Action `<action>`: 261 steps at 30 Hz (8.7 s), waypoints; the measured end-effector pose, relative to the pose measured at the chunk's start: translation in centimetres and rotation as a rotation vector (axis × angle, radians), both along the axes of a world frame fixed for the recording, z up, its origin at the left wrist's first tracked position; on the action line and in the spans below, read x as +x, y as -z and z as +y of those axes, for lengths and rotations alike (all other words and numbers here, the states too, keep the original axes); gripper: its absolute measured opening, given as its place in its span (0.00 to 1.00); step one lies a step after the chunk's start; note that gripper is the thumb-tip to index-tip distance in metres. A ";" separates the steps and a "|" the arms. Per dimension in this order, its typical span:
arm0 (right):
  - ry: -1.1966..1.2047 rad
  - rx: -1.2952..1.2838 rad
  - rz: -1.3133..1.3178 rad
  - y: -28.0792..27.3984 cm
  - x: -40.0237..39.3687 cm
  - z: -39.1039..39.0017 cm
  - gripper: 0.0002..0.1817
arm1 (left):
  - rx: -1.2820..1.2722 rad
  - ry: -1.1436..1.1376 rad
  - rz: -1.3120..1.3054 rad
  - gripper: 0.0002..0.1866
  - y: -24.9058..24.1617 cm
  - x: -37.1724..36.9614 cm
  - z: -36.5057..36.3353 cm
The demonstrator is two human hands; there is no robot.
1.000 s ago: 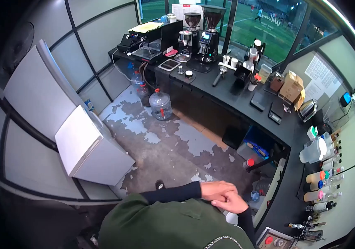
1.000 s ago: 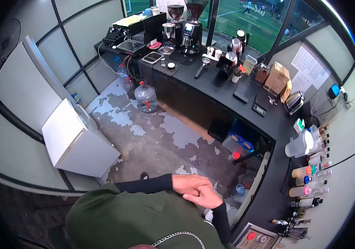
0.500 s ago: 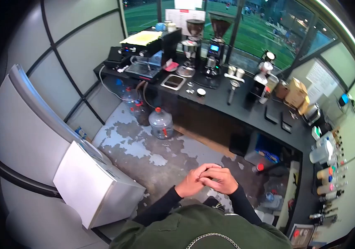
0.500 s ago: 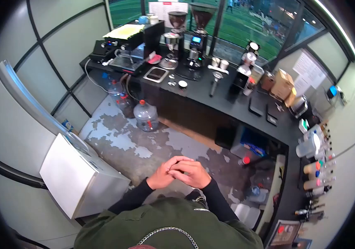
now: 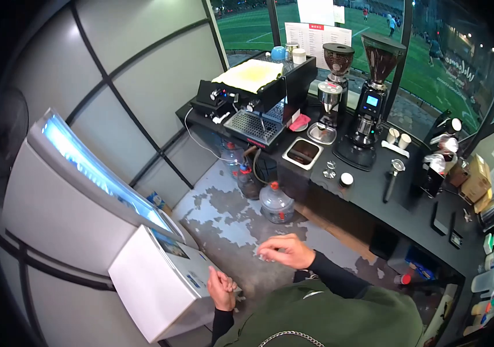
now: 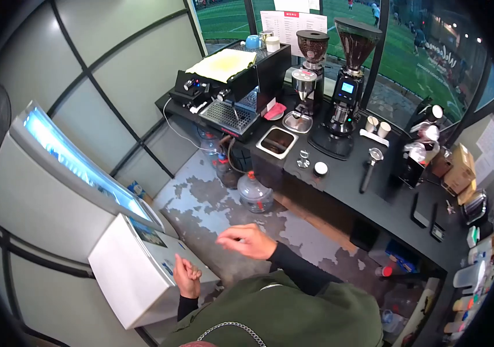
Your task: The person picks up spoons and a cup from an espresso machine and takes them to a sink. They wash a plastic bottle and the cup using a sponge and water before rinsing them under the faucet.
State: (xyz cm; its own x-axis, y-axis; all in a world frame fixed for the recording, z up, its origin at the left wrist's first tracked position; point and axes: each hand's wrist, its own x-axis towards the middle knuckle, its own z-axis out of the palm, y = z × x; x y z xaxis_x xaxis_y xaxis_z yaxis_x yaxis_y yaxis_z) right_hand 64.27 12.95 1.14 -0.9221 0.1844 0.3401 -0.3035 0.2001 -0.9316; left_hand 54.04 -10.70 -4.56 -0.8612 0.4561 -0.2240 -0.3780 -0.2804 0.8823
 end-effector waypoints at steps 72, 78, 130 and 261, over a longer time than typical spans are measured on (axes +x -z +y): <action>1.577 -1.070 -1.427 38.2 -45.0 0.4 0.24 | 0.165 2.126 0.878 0.14 -3.6 -70.3 52.2; 1.615 -1.004 -1.380 38.0 -44.9 2.8 0.24 | 0.221 2.102 0.842 0.14 -2.9 -70.8 51.6; 1.102 0.097 -0.074 -20.9 -50.3 38.4 0.38 | 0.649 1.720 0.180 0.23 -10.2 -71.9 47.3; 1.945 -0.572 1.148 3.9 46.6 -3.3 0.35 | 0.552 2.502 0.386 0.42 -6.2 45.0 42.2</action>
